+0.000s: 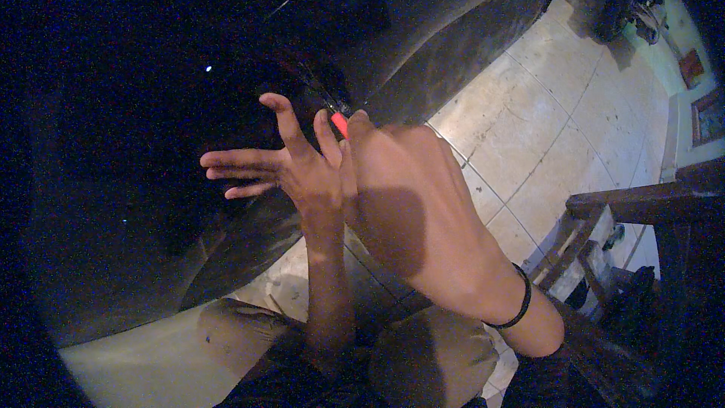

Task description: The person applies a dark protective film onto a surface, smoothing it out with their hands and cutting the excess using a utility knife.

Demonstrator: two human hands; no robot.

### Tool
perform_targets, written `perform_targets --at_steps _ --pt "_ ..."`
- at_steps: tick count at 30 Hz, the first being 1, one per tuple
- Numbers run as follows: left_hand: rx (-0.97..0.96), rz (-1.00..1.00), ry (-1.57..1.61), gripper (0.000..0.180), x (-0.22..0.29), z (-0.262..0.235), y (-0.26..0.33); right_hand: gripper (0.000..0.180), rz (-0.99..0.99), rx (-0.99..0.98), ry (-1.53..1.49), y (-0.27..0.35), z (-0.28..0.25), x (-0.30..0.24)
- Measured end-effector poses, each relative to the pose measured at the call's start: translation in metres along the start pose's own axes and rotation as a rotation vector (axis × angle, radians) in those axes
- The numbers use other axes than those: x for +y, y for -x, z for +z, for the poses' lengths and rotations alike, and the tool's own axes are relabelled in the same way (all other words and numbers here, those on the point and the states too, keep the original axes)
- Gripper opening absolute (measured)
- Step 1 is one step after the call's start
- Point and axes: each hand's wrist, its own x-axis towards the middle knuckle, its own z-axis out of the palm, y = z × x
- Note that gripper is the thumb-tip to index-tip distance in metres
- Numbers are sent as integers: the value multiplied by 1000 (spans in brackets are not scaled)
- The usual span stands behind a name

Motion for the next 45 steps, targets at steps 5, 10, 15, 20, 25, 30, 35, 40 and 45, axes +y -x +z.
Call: perform_targets --at_steps 5,10,15,20,25,30,35,40,45 --pt "16 32 -131 62 -12 6 3 14 -11 -6 -15 -7 0 -6" --pt "-2 -3 -95 63 -3 7 4 14 -40 -3 -17 -16 -1 3" --pt "-49 -34 -65 63 -5 4 1 14 -2 -52 -29 -17 -6 3" --pt "-32 -38 1 64 1 -1 -4 15 89 -80 -14 0 -14 0" --pt "-27 -53 -27 65 1 0 -6 14 45 -39 2 2 -15 -2" --pt "-16 -18 -49 66 0 0 -4 14 50 -52 -22 -5 -12 0" --pt "-13 -8 -81 66 1 4 1 14 -17 -21 -5 -10 -15 1" --pt "49 121 -246 64 -24 22 12 13 -143 36 32 -18 -12 4" --pt "57 115 -232 60 -24 25 15 15 -2 -71 -15 -19 -14 5"
